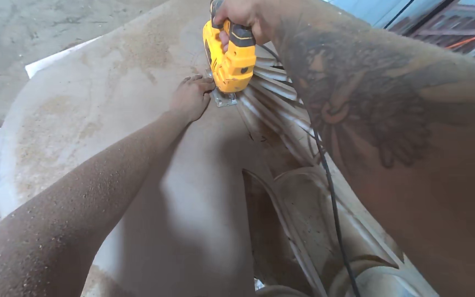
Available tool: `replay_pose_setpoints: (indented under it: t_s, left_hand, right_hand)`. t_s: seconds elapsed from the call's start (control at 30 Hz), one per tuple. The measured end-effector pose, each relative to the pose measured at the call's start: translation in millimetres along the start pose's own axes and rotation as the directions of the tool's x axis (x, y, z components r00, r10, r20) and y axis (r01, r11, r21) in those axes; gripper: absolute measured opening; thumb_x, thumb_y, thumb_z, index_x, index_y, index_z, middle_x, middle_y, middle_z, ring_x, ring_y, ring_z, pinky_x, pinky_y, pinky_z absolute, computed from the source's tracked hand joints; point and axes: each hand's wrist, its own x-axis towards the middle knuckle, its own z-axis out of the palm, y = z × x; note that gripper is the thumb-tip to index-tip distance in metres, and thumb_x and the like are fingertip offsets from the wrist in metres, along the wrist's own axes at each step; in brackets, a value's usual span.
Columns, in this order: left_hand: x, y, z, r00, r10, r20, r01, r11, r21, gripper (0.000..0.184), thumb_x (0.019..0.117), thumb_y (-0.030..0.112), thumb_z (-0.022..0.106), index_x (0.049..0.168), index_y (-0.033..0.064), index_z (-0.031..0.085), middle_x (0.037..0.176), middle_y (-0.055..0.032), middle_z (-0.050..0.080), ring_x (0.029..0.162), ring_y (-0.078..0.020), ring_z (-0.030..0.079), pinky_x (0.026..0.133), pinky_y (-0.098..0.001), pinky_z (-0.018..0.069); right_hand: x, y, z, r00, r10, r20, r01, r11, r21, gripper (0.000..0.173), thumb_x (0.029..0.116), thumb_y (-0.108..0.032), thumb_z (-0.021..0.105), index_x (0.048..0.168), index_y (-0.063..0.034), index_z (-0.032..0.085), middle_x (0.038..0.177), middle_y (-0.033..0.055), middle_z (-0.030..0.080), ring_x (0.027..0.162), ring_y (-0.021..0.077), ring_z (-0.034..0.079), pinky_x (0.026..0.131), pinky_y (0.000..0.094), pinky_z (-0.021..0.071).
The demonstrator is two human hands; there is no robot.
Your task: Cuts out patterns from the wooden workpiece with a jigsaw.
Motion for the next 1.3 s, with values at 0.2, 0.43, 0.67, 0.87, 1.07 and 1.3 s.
replay_pose_setpoints:
  t_s: [0.2, 0.43, 0.67, 0.87, 1.07, 1.3]
  left_hand:
    - [-3, 4, 2, 1.0, 0.021, -0.01, -0.021, 1.0, 0.012, 0.043, 0.1022, 0.019, 0.039, 0.133, 0.0217, 0.069, 0.149, 0.0066, 0.059, 0.147, -0.0163, 0.044, 0.124, -0.0432, 0.032]
    - [-7, 12, 1, 1.0, -0.01, -0.014, 0.011, 1.0, 0.011, 0.039, 0.1031, 0.018, 0.041, 0.129, 0.0209, 0.07, 0.147, 0.0069, 0.061, 0.145, -0.0147, 0.046, 0.123, -0.0455, 0.032]
    - [-8, 13, 2, 0.999, 0.005, -0.035, -0.005, 1.0, 0.0, 0.037, 0.1026, 0.016, 0.043, 0.125, 0.0196, 0.071, 0.143, 0.0062, 0.063, 0.143, -0.0156, 0.049, 0.122, -0.0458, 0.0344]
    - [-11, 15, 0, 0.999, 0.02, -0.04, -0.02, 1.0, 0.01, 0.036, 0.1018, 0.015, 0.045, 0.127, 0.0193, 0.07, 0.14, 0.0041, 0.066, 0.141, -0.0167, 0.051, 0.121, -0.0441, 0.0372]
    - [-13, 16, -1, 0.999, 0.034, -0.032, -0.033, 0.999, 0.016, 0.035, 0.1009, 0.013, 0.046, 0.126, 0.0192, 0.07, 0.135, 0.0041, 0.068, 0.14, -0.0183, 0.052, 0.12, -0.045, 0.0375]
    - [-15, 17, -3, 1.0, 0.013, -0.002, -0.013, 0.999, 0.031, 0.034, 0.1006, 0.016, 0.047, 0.125, 0.0233, 0.07, 0.134, 0.0067, 0.068, 0.141, -0.0169, 0.051, 0.119, -0.0468, 0.0384]
  right_hand:
    - [16, 12, -6, 0.997, -0.007, 0.078, 0.005, 1.0, 0.027, 0.021, 0.1013, -0.032, 0.056, 0.104, -0.0112, 0.061, 0.07, 0.0025, 0.061, 0.056, 0.0127, 0.064, 0.054, 0.0272, 0.0578]
    - [-10, 3, 2, 0.999, 0.016, -0.031, -0.016, 1.0, -0.01, 0.019, 0.1009, -0.027, 0.056, 0.111, -0.0116, 0.06, 0.075, 0.0039, 0.063, 0.057, 0.0139, 0.064, 0.054, 0.0277, 0.0573]
    - [-18, 4, 4, 0.999, 0.001, -0.049, -0.001, 1.0, -0.015, 0.02, 0.1013, -0.025, 0.056, 0.115, -0.0107, 0.06, 0.079, 0.0051, 0.064, 0.057, 0.0139, 0.065, 0.055, 0.0273, 0.0578]
    - [-24, 6, 5, 0.999, -0.004, -0.047, 0.003, 1.0, -0.017, 0.02, 0.1023, -0.025, 0.055, 0.116, -0.0114, 0.06, 0.079, 0.0041, 0.063, 0.059, 0.013, 0.064, 0.055, 0.026, 0.0566]
    - [-28, 8, 7, 0.998, -0.004, -0.063, 0.004, 1.0, -0.006, 0.019, 0.1037, -0.025, 0.054, 0.115, -0.0104, 0.059, 0.078, 0.0037, 0.062, 0.057, 0.0122, 0.063, 0.054, 0.0256, 0.0564]
    - [-9, 21, -1, 0.999, 0.005, -0.037, -0.002, 0.997, 0.077, 0.022, 0.1037, -0.031, 0.056, 0.112, -0.0111, 0.061, 0.075, 0.0035, 0.062, 0.058, 0.0125, 0.064, 0.054, 0.0265, 0.0581]
